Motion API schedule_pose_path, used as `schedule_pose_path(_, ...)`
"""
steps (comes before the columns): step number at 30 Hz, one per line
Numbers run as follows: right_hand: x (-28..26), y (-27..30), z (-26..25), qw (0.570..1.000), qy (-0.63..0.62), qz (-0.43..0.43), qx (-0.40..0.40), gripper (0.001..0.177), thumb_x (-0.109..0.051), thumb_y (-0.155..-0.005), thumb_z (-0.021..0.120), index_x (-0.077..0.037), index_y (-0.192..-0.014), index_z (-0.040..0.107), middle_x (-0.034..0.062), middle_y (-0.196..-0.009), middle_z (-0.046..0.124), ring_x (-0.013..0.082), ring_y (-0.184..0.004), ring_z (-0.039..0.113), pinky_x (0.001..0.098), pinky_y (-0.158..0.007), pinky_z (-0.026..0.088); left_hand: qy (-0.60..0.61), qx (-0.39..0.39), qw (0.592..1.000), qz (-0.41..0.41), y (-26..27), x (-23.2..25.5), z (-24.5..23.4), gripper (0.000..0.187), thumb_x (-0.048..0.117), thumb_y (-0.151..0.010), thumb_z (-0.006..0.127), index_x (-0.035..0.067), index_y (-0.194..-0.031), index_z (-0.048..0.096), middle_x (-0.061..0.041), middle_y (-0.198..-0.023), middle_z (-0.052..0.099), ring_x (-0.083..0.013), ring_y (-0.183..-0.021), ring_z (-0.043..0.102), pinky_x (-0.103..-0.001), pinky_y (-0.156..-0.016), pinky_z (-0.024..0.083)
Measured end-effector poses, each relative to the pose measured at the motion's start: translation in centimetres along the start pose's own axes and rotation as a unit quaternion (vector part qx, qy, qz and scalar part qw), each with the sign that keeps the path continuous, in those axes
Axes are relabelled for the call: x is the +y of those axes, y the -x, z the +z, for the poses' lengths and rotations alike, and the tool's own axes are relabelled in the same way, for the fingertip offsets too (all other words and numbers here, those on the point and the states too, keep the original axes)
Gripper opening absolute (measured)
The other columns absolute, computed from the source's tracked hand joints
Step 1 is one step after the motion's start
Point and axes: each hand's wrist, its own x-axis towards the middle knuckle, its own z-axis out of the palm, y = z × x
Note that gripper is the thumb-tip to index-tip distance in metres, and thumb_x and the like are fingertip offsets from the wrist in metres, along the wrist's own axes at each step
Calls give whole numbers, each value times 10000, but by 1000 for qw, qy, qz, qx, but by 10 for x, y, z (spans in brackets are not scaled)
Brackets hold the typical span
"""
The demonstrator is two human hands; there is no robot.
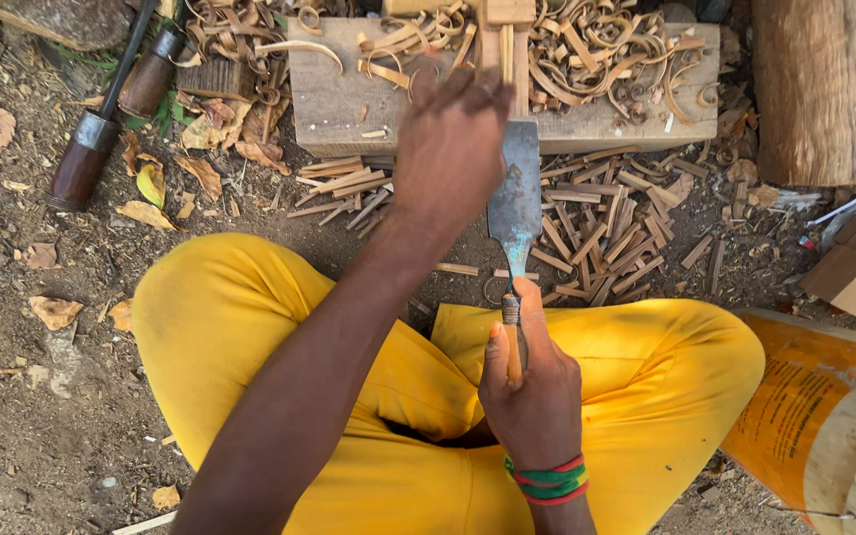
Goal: The person is carving a piece of wood using a large chisel and their hands. They guide the tool along the wood to create shavings and handle small wooden pegs.
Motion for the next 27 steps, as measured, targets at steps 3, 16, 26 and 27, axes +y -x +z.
schedule_pose_path(3, -1, -2, 1, 997, 11, 67, -22, 547, -98, -923, 615, -28, -1454, 504, 225, -738, 682, 420, -672, 686, 449, -602, 530, 33, -161, 986, 17, 34, 29, -12, 223, 77, -967, 573, 26, -1132, 715, -246, -1243, 701, -343, -1187, 675, -466, -1176, 441)
schedule_pose_path(16, -8, -47, 17, 998, -13, 56, 24, 581, -79, -891, 631, -59, -1463, 529, 251, -915, 715, 436, -812, 707, 449, -626, 555, -150, 58, 982, 100, 27, 25, 29, 463, 145, -902, 600, -94, -1293, 666, -235, -1410, 611, -340, -1334, 579, -428, -1190, 388)
schedule_pose_path(26, 1, -67, 24, 997, -22, -22, 68, 489, -144, -968, 656, -41, -1439, 574, 276, -904, 693, 441, -769, 671, 446, -662, 537, 119, -118, 986, 10, 3, 1, -24, 520, 46, -768, 705, 70, -1287, 684, -192, -1354, 643, -316, -1112, 676, -415, -926, 581)
schedule_pose_path(27, 1, -65, 25, 997, -30, -24, 67, 490, -153, -986, 661, -38, -1453, 568, 259, -897, 700, 414, -721, 674, 429, -636, 538, 158, -88, 984, -5, 11, -5, -29, 540, -16, -796, 651, 100, -1322, 670, -205, -1411, 605, -304, -1030, 709, -398, -814, 623)
